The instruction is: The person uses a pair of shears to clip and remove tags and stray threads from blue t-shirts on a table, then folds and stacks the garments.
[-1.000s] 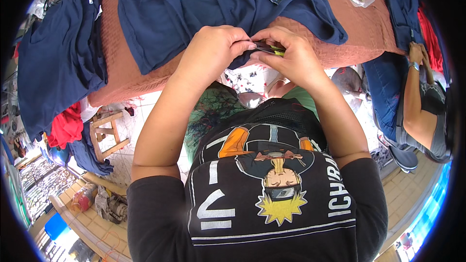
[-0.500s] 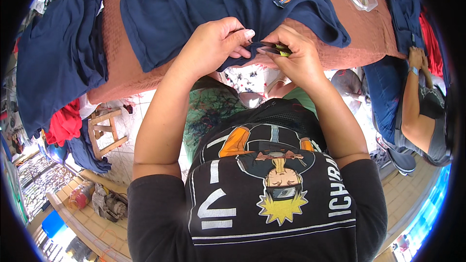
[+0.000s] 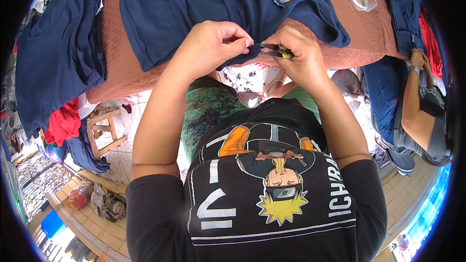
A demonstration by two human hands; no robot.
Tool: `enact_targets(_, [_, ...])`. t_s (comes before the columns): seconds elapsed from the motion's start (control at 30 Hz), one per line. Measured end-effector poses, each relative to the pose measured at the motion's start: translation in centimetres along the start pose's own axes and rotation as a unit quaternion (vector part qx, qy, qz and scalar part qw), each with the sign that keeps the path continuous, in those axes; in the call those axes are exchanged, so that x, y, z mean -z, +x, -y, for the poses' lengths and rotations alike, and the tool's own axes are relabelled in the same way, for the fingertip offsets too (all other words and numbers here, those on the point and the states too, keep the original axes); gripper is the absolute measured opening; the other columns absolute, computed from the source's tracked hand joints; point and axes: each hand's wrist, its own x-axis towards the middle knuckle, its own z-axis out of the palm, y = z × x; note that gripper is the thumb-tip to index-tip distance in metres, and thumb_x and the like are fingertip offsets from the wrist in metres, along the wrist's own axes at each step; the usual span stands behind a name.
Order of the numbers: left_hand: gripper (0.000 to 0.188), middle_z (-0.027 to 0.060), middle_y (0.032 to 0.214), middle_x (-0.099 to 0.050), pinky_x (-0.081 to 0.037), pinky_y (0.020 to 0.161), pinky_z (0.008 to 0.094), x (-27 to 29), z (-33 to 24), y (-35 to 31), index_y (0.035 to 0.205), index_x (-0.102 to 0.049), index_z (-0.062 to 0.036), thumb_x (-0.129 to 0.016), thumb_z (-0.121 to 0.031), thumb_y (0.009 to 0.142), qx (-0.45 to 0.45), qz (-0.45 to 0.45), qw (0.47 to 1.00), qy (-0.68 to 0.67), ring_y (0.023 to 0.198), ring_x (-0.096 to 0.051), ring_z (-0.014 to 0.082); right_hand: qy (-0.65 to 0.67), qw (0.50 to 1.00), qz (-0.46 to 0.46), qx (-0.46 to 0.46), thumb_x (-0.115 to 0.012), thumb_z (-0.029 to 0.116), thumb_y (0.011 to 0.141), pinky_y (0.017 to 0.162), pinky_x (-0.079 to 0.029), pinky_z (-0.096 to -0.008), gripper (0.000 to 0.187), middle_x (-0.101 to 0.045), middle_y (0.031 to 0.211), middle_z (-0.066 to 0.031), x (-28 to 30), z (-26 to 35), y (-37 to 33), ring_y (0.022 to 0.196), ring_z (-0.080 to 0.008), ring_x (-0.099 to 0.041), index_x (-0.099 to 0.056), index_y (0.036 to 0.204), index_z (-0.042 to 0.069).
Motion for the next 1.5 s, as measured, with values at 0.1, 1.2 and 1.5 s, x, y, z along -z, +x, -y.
enact_targets(0.1, [0.018,0.0028,0.091,-0.068,-0.050,0.077,0.0237,-0.1,0.1,-0.1,0.102,-0.065,0.0008,-0.059,-0.014,0.094,-0.018,0.012,1.000,-0.007,0.083,-0.063,0.0089,-0.006,1.000,0.015,-0.002,-0.067,-0.003,0.070,0.064,-0.050,-0.0337,0.024,-0.059,0.080,-0.0082,0.3,0.0,0.0,0.073,-0.0243,-0.063,-0.064,0.092,0.006])
enact_targets(1.2, [0.014,0.0085,0.086,-0.069,-0.052,0.068,0.0282,-1.3,-0.8,-0.3,0.099,-0.061,0.0001,-0.058,-0.013,0.094,-0.081,-0.040,0.982,0.169,0.075,-0.066,0.0140,-0.039,0.979,0.201,0.014,-0.066,0.011,0.084,0.066,-0.047,-0.0334,0.013,-0.063,0.076,-0.0109,2.8,0.5,3.2,0.073,-0.0252,-0.062,-0.063,0.093,0.003])
enact_targets(1.5, [0.036,0.0130,0.092,-0.066,-0.044,0.063,0.0274,3.3,-3.3,-3.7,0.065,-0.062,-0.0010,-0.057,-0.025,0.091,-0.348,-0.006,0.926,0.147,0.070,-0.057,0.0163,0.045,0.985,0.152,-0.072,-0.066,0.010,0.088,0.073,-0.047,-0.0246,0.018,-0.066,0.085,-0.0056,5.3,0.7,2.4,0.082,-0.0108,-0.061,-0.061,0.101,-0.001])
